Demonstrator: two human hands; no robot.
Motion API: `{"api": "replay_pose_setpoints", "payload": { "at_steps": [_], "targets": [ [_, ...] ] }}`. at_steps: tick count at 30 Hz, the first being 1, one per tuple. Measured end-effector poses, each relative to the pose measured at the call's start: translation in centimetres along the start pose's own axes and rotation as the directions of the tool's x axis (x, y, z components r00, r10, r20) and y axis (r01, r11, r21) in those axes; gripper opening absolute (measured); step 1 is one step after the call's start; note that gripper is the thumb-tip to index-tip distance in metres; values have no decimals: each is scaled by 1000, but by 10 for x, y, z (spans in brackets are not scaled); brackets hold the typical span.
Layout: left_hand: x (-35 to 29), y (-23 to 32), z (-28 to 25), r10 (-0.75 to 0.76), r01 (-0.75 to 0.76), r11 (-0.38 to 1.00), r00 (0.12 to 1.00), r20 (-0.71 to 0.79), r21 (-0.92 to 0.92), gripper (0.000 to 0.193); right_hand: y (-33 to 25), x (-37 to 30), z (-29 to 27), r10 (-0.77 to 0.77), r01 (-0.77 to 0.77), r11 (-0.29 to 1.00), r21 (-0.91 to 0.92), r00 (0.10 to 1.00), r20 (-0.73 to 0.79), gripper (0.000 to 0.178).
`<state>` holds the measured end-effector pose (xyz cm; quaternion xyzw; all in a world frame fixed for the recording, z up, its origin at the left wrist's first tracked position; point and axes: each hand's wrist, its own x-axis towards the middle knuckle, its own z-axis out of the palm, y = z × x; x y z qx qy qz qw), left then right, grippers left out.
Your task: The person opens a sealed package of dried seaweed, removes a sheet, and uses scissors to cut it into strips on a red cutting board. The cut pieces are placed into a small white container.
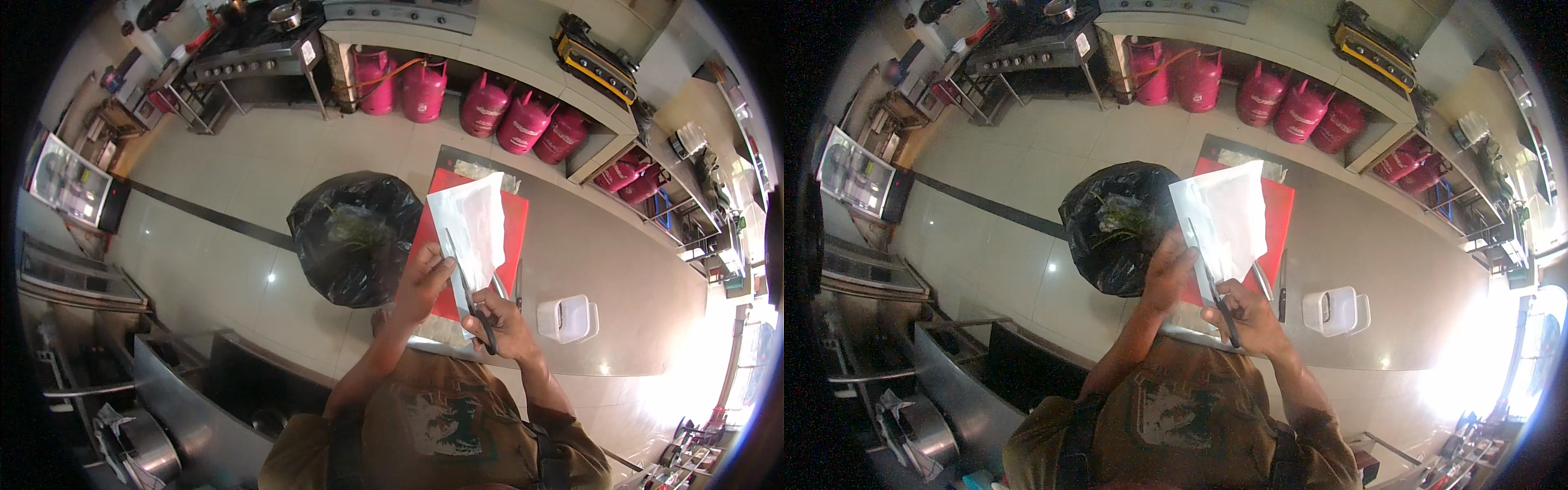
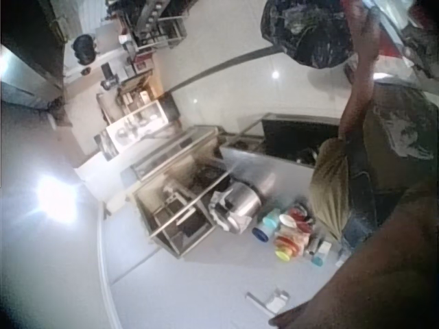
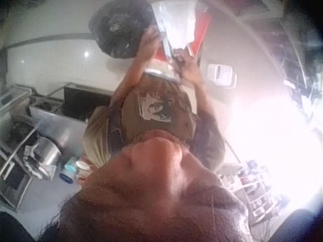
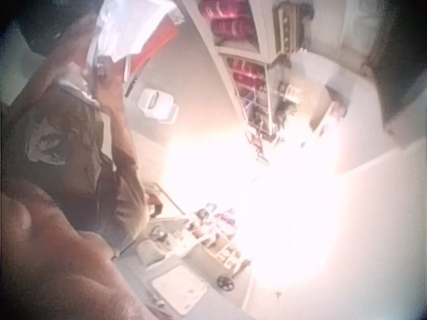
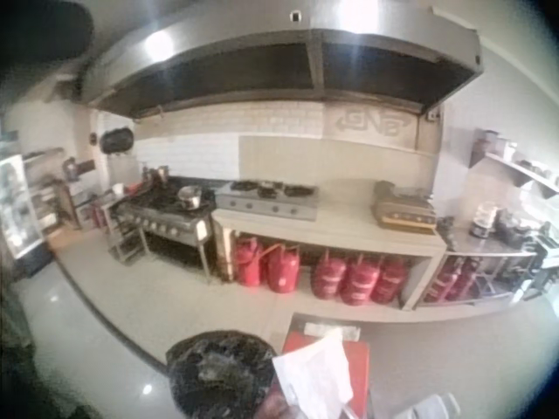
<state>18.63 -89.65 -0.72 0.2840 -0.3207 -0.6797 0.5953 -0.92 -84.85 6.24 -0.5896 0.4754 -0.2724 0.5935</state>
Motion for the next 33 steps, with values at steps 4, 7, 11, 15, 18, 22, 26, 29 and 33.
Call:
{"api": "replay_pose_setpoints", "payload": {
  "at_steps": [4,7,11,15,18,22,26,29,33],
  "targets": [
    [-1,-3,2,-5,5,999,1000,6,-32,14,11,-3,6,-45,44,999,-20,998,-52,50],
    [-2,-5,-2,-12,12,1000,1000,3,-10,14,8,-3,5,-28,27,999,-25,998,-47,51],
    [-10,-3,4,-47,47,998,999,5,48,13,6,4,14,-12,27,981,193,997,-82,52],
    [-14,-6,3,-149,147,983,989,16,107,15,10,7,18,-14,40,980,195,991,-130,50],
    [-18,-16,1,-141,127,977,987,73,172,14,3,12,19,-37,85,966,244,980,-197,49],
    [-21,-14,15,-158,163,986,980,123,-27,13,-4,22,10,-69,119,972,204,969,-238,47],
    [-19,-29,3,-144,162,984,970,197,-78,14,1,27,5,-10,60,970,234,978,-210,46],
    [-20,-38,-1,-164,174,983,978,132,-66,15,6,35,3,23,23,972,234,981,-195,50],
    [-23,-41,-5,-167,173,982,982,87,-71,15,-12,49,3,108,-48,921,387,985,-137,60]
  ]
}}
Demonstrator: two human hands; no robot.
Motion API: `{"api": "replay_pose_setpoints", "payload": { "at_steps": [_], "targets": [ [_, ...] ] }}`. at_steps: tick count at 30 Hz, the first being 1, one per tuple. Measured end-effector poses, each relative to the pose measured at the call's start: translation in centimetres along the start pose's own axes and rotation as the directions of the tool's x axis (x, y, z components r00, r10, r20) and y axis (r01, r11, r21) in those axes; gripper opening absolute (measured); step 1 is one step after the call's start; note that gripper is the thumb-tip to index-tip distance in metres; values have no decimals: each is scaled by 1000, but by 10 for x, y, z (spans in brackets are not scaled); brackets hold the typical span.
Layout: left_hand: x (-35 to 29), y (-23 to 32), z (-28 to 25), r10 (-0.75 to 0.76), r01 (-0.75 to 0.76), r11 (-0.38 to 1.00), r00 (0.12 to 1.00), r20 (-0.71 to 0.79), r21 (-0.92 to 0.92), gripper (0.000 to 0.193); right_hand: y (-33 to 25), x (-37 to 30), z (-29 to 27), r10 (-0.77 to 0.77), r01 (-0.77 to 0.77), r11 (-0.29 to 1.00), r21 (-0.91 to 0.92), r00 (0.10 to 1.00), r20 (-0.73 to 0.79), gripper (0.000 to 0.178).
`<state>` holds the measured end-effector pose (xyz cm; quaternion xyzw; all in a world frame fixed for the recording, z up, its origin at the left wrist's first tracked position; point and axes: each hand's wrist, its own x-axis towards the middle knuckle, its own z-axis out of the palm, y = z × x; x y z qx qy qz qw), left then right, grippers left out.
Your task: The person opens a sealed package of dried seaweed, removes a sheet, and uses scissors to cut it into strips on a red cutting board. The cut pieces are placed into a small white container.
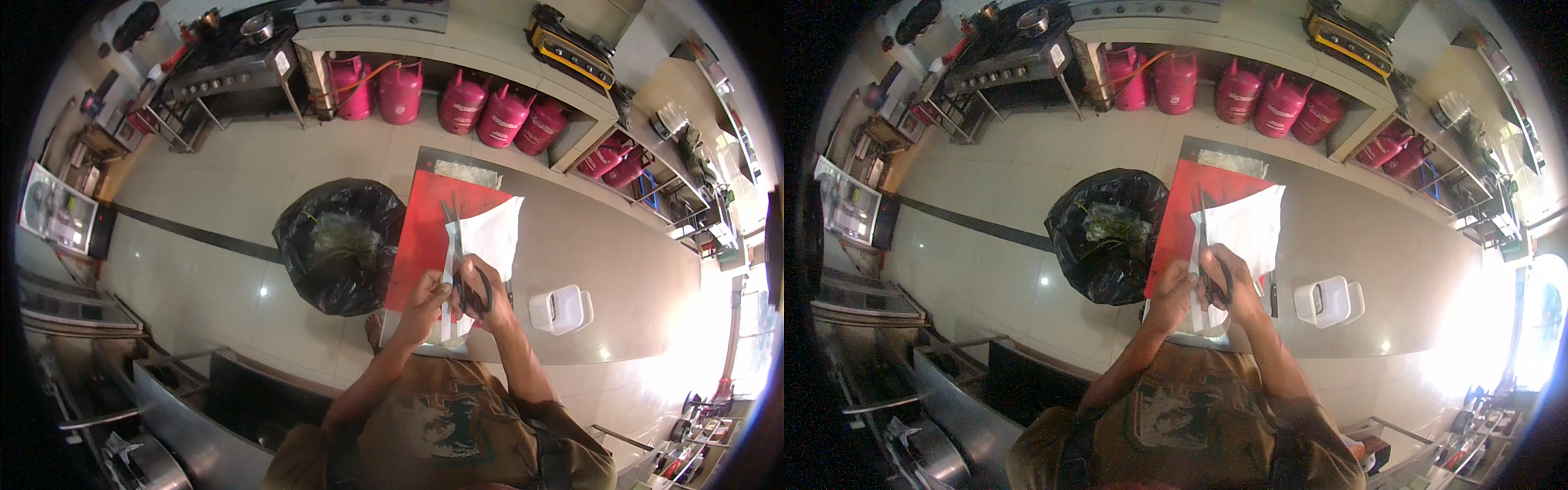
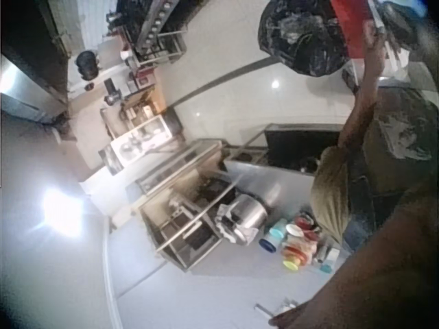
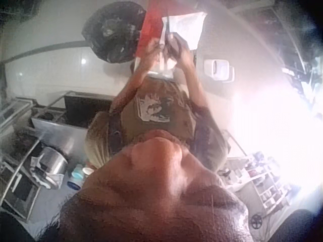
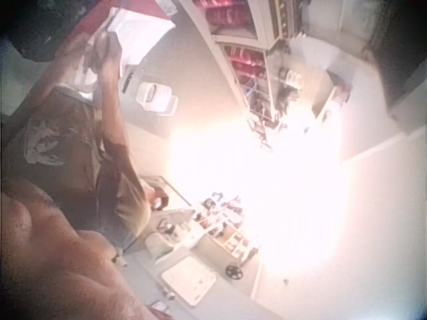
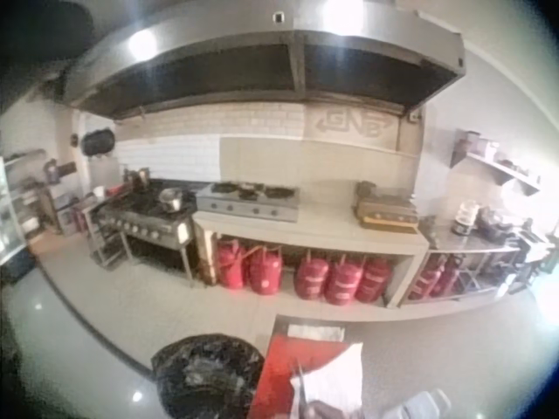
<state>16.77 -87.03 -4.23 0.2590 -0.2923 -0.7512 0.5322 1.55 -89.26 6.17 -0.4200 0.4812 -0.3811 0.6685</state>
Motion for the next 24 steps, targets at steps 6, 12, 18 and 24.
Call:
{"api": "replay_pose_setpoints", "payload": {
  "at_steps": [6,12,18,24],
  "targets": [
    [-5,-2,-11,-16,15,1000,999,-38,-26,11,14,13,6,51,-49,996,77,998,-26,69],
    [-8,2,-12,-72,69,996,996,-59,-53,10,21,25,6,26,-27,999,-28,998,-64,60],
    [8,-22,-30,-229,111,933,917,-328,-342,24,41,73,-22,-157,148,984,-97,984,-87,56],
    [33,-53,-174,95,195,914,750,-655,356,22,73,57,-53,-40,-69,961,-269,924,-381,59]
  ]
}}
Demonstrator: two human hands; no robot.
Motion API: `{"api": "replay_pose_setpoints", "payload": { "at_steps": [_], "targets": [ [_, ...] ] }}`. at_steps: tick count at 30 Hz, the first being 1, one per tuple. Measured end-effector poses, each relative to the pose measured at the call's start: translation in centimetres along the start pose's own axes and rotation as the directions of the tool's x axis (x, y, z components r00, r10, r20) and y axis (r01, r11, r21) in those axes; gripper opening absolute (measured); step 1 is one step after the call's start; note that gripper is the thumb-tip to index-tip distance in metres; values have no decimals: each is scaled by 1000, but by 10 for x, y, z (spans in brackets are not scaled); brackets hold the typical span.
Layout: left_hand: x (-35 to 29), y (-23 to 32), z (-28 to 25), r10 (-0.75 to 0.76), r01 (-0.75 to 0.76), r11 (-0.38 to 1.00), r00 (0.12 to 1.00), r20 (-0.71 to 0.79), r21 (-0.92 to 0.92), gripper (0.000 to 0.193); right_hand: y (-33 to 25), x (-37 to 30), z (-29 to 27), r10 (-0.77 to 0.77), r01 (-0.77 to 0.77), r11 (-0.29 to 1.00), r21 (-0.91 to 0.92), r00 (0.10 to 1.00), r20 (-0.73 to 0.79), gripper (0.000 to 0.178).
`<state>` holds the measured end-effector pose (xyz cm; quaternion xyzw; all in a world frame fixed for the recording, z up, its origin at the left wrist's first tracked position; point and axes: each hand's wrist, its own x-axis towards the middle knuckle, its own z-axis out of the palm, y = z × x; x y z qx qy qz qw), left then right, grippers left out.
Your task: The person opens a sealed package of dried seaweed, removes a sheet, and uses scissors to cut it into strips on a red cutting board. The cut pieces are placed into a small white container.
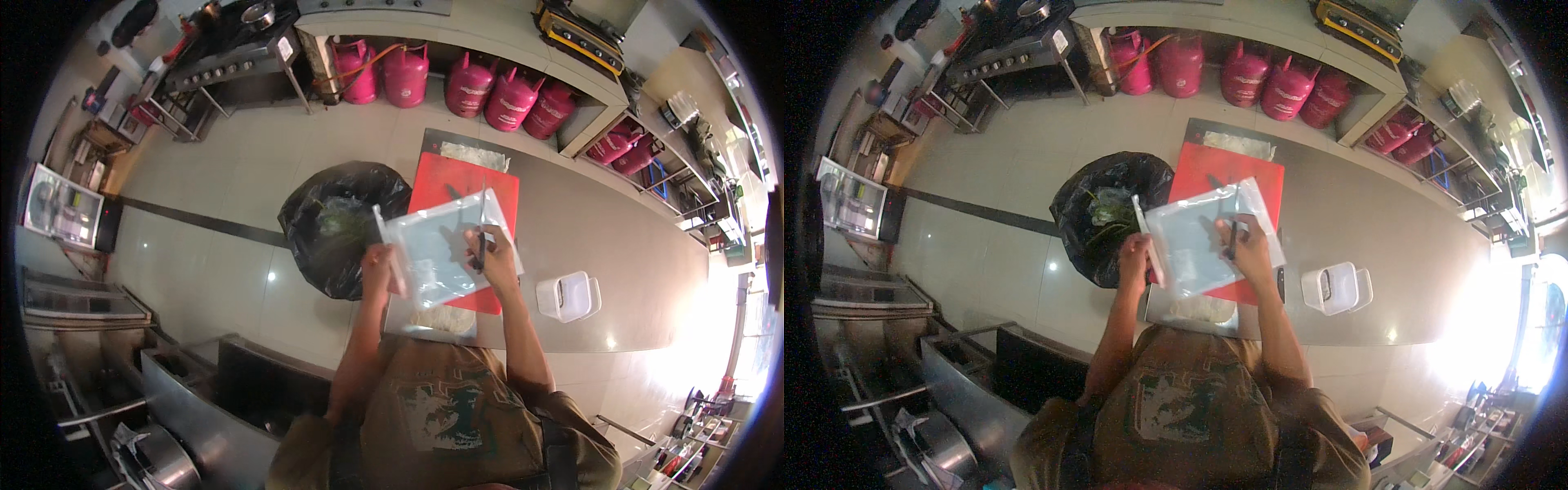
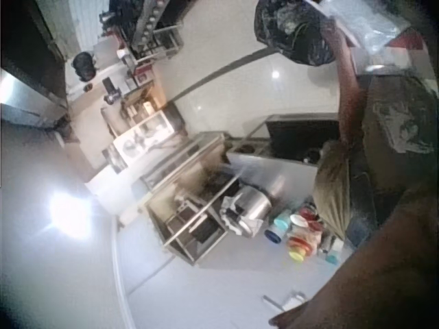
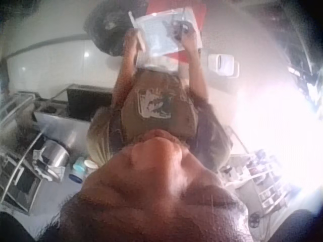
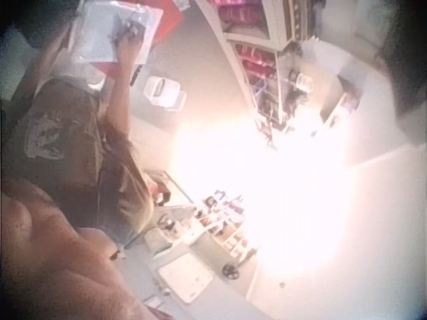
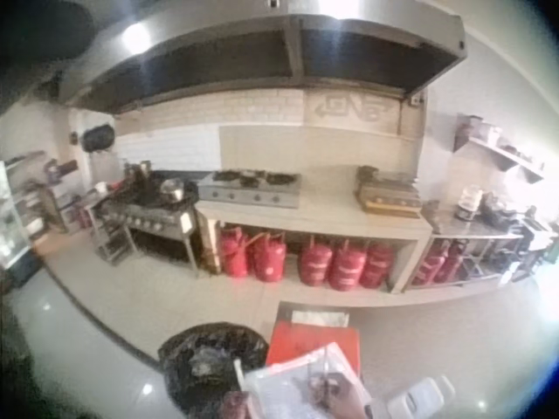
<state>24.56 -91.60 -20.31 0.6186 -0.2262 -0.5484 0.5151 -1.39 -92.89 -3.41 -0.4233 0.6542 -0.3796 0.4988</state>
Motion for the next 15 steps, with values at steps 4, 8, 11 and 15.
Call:
{"api": "replay_pose_setpoints", "payload": {
  "at_steps": [4,8,11,15],
  "targets": [
    [63,-15,-52,148,-119,972,980,-135,200,21,59,8,-31,-125,66,963,-259,969,-215,64],
    [91,2,-66,-100,92,993,990,-101,-77,31,54,7,-59,-103,-48,901,-431,942,-321,60],
    [126,-7,-99,-15,77,971,964,-264,227,41,62,28,-69,-184,-34,801,-598,936,-300,54],
    [114,0,-85,45,52,900,977,-211,433,40,70,49,-87,-201,-35,738,-674,942,-269,41]
  ]
}}
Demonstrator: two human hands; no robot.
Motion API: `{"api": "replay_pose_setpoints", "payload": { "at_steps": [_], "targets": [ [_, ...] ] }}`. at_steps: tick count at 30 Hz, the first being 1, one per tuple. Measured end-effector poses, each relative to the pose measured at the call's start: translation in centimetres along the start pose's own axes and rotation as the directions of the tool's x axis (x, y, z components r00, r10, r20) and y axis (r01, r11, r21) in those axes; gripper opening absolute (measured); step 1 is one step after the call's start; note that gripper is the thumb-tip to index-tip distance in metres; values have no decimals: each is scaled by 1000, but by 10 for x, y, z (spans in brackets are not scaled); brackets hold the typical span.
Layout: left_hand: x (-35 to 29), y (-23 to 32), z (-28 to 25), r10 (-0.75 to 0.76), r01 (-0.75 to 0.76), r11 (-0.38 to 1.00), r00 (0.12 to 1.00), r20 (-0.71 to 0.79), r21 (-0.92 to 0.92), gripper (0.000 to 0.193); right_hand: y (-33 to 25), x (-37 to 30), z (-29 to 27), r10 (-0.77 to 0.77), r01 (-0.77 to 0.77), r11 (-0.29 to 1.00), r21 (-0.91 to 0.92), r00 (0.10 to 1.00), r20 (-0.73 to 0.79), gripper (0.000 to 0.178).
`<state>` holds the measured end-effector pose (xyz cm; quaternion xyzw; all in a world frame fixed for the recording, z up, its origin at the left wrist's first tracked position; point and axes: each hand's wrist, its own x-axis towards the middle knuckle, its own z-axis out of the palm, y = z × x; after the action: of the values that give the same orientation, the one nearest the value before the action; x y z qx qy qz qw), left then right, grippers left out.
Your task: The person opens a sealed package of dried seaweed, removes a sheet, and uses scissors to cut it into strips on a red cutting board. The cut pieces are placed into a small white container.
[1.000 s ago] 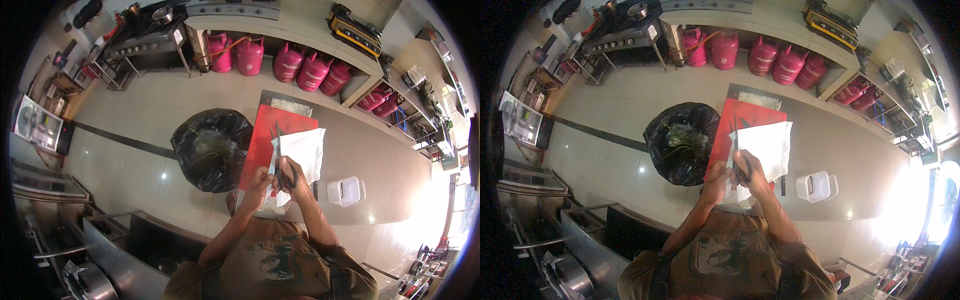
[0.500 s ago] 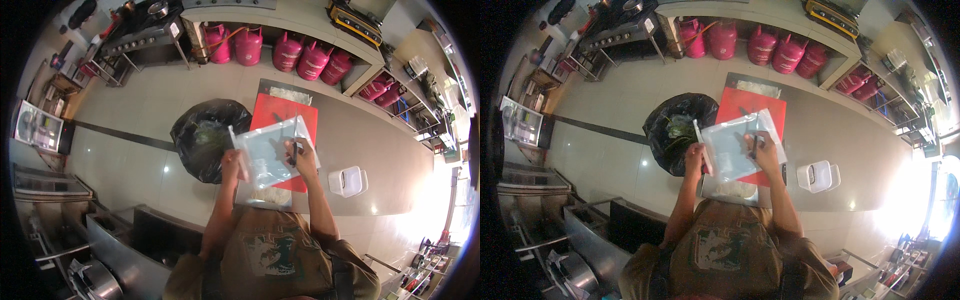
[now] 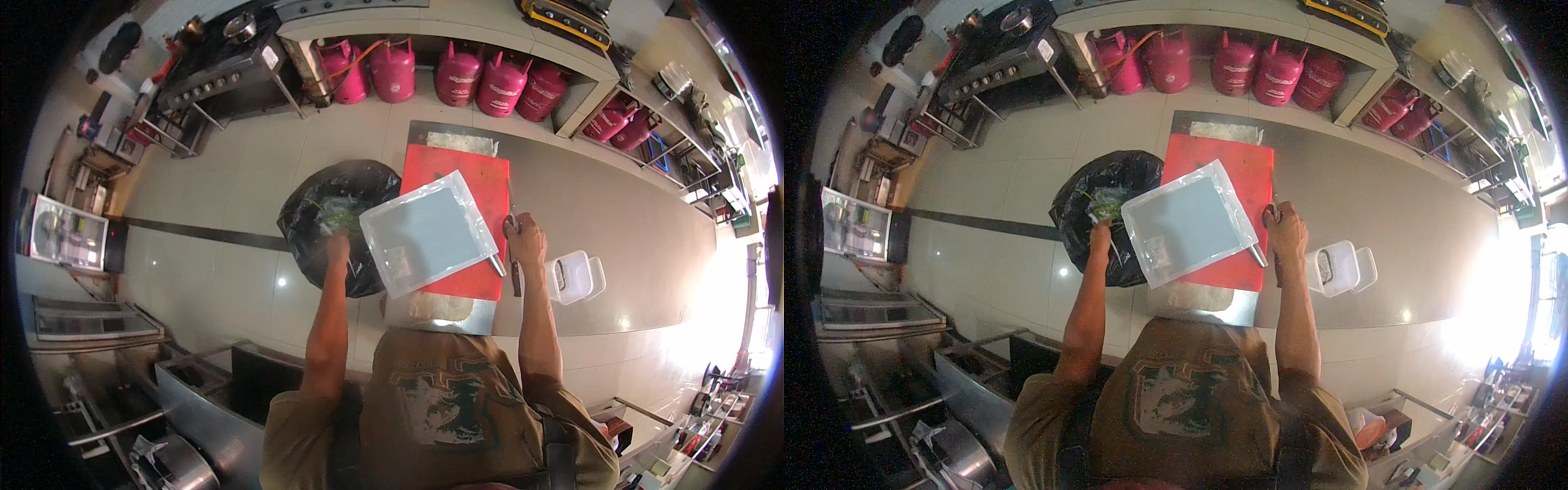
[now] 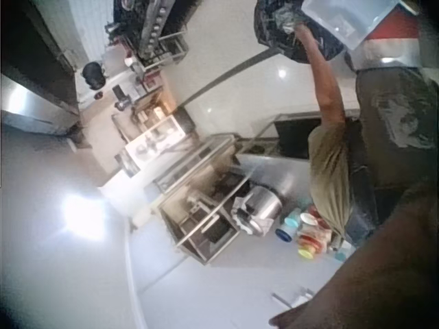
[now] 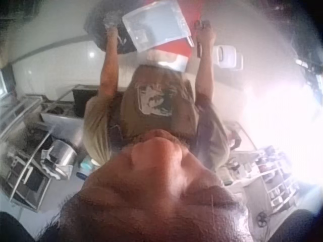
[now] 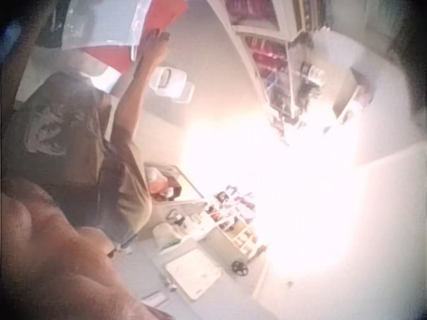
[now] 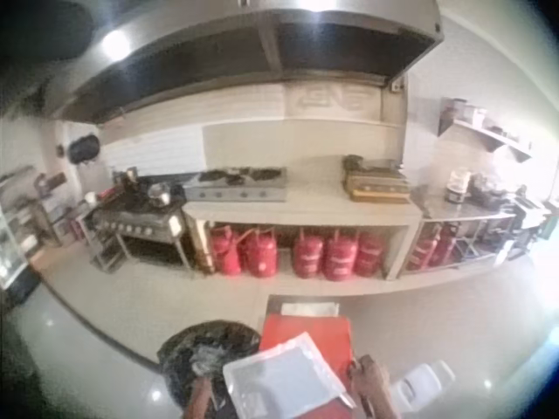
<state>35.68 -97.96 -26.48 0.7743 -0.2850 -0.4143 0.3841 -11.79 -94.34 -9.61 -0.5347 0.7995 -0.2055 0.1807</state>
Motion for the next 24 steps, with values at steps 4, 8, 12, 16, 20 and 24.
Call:
{"api": "replay_pose_setpoints", "payload": {
  "at_steps": [4,8,12,16,20,24],
  "targets": [
    [-94,33,11,-41,221,911,888,459,-347,41,30,9,16,-20,18,996,-90,1000,-20,28],
    [-127,12,-1,31,147,836,949,313,-528,33,-7,-15,15,-204,190,967,-169,977,-68,25],
    [-143,38,-11,40,133,834,954,298,-536,30,-55,-50,15,-358,345,885,312,934,-18,24],
    [-180,92,-23,144,46,879,924,354,-475,26,-126,-98,15,-521,298,721,626,828,207,27],
    [-215,141,-21,190,20,872,907,376,-490,21,-158,-117,12,-547,289,680,674,811,205,38],
    [-261,203,-13,297,-15,863,822,485,-504,7,-167,-124,-40,-523,326,686,651,842,130,46]
  ]
}}
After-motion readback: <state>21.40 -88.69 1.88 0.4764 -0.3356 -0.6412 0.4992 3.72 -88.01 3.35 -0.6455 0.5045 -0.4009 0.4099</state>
